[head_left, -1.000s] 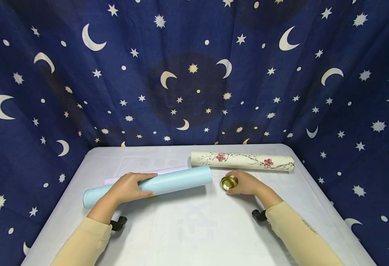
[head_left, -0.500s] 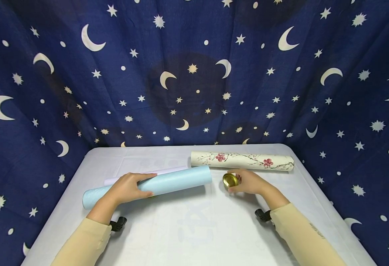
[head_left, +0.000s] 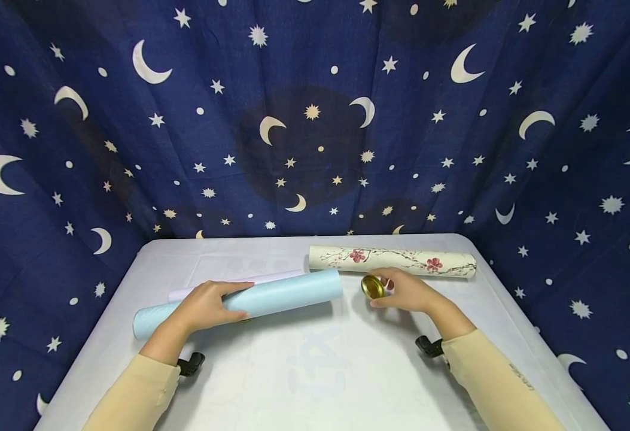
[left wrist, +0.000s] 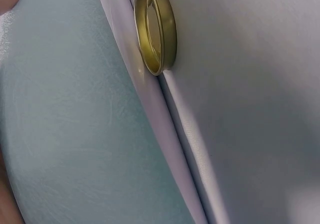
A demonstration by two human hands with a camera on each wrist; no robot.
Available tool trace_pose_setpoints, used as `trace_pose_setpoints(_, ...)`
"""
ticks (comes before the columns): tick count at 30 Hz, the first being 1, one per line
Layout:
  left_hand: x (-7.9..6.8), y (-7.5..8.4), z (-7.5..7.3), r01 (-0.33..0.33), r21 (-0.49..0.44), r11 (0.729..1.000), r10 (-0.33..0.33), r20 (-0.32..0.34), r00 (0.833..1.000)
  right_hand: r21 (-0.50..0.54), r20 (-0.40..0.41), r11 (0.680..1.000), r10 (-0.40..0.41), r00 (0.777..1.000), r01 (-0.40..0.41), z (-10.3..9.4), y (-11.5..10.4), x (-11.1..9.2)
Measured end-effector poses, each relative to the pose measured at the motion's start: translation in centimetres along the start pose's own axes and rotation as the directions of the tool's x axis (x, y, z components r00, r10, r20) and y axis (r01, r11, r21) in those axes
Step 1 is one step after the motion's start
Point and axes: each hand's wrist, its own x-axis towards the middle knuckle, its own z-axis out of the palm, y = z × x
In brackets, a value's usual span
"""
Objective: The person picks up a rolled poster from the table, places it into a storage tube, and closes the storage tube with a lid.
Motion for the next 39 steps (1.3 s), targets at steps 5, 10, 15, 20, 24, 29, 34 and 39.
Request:
trace_pose_setpoints(5, 0.0, 0.0, 0.1, -0.005, -0.002, 1.0, 0.005, 0.001, 1.0, 0.006, -0.01, 1.0, -0.016, 1.0, 0.016, -0.5, -0.4, 0.0)
trace_pose_setpoints(10, 0.1, -0.1, 0.2, -0.01, -0.003, 1.0, 0.01, -0.004, 1.0, 0.029, -0.032, 1.0, -0.008, 0.999, 0.009, -0.7, -0.6, 0.0)
trace_pose_setpoints(15, 0.1, -0.1, 0.2, -0.012, -0.003, 1.0, 0.012, -0.003, 1.0, 0.088, -0.045, 0.996, -0.022, 0.999, 0.026, -0.9, -0.8, 0.1)
trace_pose_setpoints(20, 0.1, -0.1, 0.2, -0.014, -0.002, 1.0, 0.014, -0.002, 1.0, 0.138, -0.043, 0.989, -0.044, 0.998, 0.05, -0.9, -0.9, 0.2)
trace_pose_setpoints(24, 0.2, -0.1, 0.2, -0.016, 0.004, 1.0, 0.016, -0.003, 1.0, 0.164, -0.041, 0.984, -0.057, 0.998, 0.062, -1.0, -0.9, 0.4)
trace_pose_setpoints(29, 0.3, -0.1, 0.1, -0.021, 0.006, 1.0, 0.021, -0.005, 1.0, 0.189, -0.046, 0.978, -0.079, 0.996, 0.086, -1.0, -1.0, 0.6)
trace_pose_setpoints(34, 0.3, 0.1, 0.1, -0.024, 0.004, 1.0, 0.024, -0.007, 1.0, 0.234, -0.034, 0.967, -0.097, 0.995, 0.102, -0.8, -1.1, 0.8)
trace_pose_setpoints(39, 0.2, 0.1, 0.1, -0.036, 0.005, 0.999, 0.036, -0.011, 0.999, 0.288, -0.016, 0.953, -0.097, 0.995, 0.098, -0.5, -1.2, 1.1)
